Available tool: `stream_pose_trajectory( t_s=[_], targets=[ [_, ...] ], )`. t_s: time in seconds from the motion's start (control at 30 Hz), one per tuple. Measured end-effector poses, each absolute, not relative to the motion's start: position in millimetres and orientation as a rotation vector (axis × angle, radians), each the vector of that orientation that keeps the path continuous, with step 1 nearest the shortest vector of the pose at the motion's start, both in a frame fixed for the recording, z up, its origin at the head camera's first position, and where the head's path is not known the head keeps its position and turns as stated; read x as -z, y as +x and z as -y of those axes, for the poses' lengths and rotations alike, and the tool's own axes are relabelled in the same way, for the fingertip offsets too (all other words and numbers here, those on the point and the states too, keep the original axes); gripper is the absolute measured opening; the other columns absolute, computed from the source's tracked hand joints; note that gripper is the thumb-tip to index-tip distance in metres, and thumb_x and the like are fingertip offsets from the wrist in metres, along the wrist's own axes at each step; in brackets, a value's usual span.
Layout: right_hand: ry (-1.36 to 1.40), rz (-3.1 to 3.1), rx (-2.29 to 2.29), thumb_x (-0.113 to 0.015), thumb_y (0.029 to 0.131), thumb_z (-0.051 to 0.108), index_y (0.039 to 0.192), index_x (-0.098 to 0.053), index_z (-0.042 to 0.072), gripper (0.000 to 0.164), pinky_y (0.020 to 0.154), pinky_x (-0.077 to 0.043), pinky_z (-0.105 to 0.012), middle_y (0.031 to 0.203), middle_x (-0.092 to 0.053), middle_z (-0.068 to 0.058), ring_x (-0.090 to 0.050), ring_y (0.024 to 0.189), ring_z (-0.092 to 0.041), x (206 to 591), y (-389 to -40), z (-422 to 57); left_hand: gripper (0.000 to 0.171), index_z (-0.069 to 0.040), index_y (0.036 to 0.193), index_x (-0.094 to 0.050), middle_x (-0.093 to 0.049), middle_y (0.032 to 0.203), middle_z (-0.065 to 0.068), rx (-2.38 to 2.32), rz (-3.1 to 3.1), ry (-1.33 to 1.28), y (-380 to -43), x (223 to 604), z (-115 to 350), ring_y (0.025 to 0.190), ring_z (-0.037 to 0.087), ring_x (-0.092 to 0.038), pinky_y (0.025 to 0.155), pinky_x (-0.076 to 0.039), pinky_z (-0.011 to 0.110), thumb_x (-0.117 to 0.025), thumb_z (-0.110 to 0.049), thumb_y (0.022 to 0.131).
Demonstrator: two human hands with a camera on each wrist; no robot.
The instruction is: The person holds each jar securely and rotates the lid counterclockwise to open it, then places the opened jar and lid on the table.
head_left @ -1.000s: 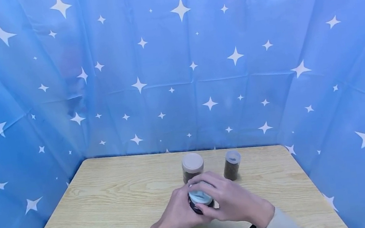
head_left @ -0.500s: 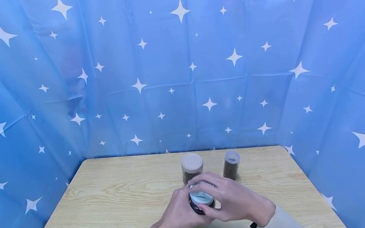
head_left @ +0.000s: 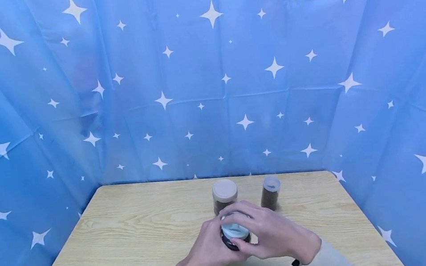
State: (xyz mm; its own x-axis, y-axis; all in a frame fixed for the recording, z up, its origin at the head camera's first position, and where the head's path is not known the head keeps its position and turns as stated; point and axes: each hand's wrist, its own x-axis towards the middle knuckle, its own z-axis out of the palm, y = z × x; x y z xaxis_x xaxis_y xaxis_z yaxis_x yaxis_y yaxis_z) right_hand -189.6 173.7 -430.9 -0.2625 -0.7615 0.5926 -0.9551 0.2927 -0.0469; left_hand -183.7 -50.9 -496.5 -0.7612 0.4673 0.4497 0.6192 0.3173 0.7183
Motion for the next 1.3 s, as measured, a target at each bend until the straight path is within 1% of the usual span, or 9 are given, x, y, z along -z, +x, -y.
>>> stream_pose_trajectory(
  t_s=[0.2, 0.37, 0.43, 0.67, 0.9, 1.1, 1.3],
  targets=[
    [1.486, 2.101, -0.545, -0.08, 0.105, 0.021, 0.147, -0.071, 0.011, 0.044, 0.112, -0.065, -0.035, 0.154, -0.07, -0.01, -0.074, 0.137, -0.023, 431.3, -189.8, -172.0, 0.07, -0.03, 0.144, -0.069, -0.08, 0.125, -0.01, 1.456, 2.451, -0.966, -184.9, 493.4, 50.5, 0.105, 0.002, -0.076, 0.09, -0.066, 0.024, -0.1, -0.025, 0.081],
    [1.39, 2.085, -0.57, -0.074, 0.112, 0.03, 0.15, -0.071, 0.011, 0.043, 0.104, -0.067, -0.033, 0.152, -0.071, -0.009, -0.078, 0.128, -0.021, 433.4, -188.6, -169.8, 0.077, -0.022, 0.149, -0.066, -0.081, 0.126, -0.008, 1.401, 2.436, -0.946, -186.2, 494.0, 50.7, 0.106, 0.003, -0.077, 0.091, -0.066, 0.026, -0.101, -0.025, 0.081],
    [1.341, 2.097, -0.58, -0.073, 0.113, 0.034, 0.15, -0.071, 0.011, 0.044, 0.103, -0.067, -0.032, 0.152, -0.071, -0.009, -0.078, 0.128, -0.02, 434.6, -187.6, -169.4, 0.078, -0.021, 0.151, -0.065, -0.082, 0.126, -0.008, 1.384, 2.428, -0.936, -186.6, 494.6, 50.5, 0.106, 0.004, -0.077, 0.09, -0.066, 0.026, -0.1, -0.025, 0.081],
    [1.188, 2.15, -0.603, -0.078, 0.111, 0.041, 0.15, -0.072, 0.012, 0.05, 0.105, -0.066, -0.031, 0.152, -0.071, -0.005, -0.076, 0.131, -0.02, 441.4, -183.3, -165.7, 0.08, -0.018, 0.151, -0.067, -0.083, 0.125, -0.008, 1.383, 2.447, -0.866, -185.6, 495.6, 49.7, 0.108, 0.005, -0.078, 0.093, -0.067, 0.029, -0.101, -0.023, 0.079],
    [1.062, 2.168, -0.643, -0.086, 0.106, 0.044, 0.147, -0.073, 0.013, 0.054, 0.11, -0.064, -0.03, 0.151, -0.072, -0.004, -0.074, 0.134, -0.021, 450.1, -178.3, -158.1, 0.069, -0.015, 0.143, -0.069, -0.083, 0.122, -0.004, 1.401, 2.488, -0.78, -185.9, 495.9, 49.8, 0.108, 0.008, -0.079, 0.092, -0.067, 0.029, -0.101, -0.027, 0.082],
    [1.016, 2.182, -0.664, -0.09, 0.104, 0.043, 0.145, -0.073, 0.012, 0.055, 0.107, -0.066, -0.034, 0.15, -0.072, -0.005, -0.074, 0.134, -0.023, 454.3, -175.5, -152.0, 0.071, -0.01, 0.143, -0.07, -0.084, 0.121, 0.002, 1.353, 2.466, -0.776, -186.6, 497.3, 50.7, 0.108, 0.014, -0.081, 0.091, -0.068, 0.032, -0.103, -0.027, 0.082],
    [1.001, 2.21, -0.691, -0.092, 0.102, 0.038, 0.145, -0.074, 0.014, 0.053, 0.102, -0.068, -0.035, 0.149, -0.071, -0.006, -0.075, 0.133, -0.023, 454.8, -172.7, -150.7, 0.069, -0.009, 0.14, -0.07, -0.084, 0.118, 0.004, 1.327, 2.456, -0.776, -187.7, 497.9, 49.2, 0.105, 0.014, -0.081, 0.089, -0.068, 0.032, -0.102, -0.027, 0.082]
  ],
)
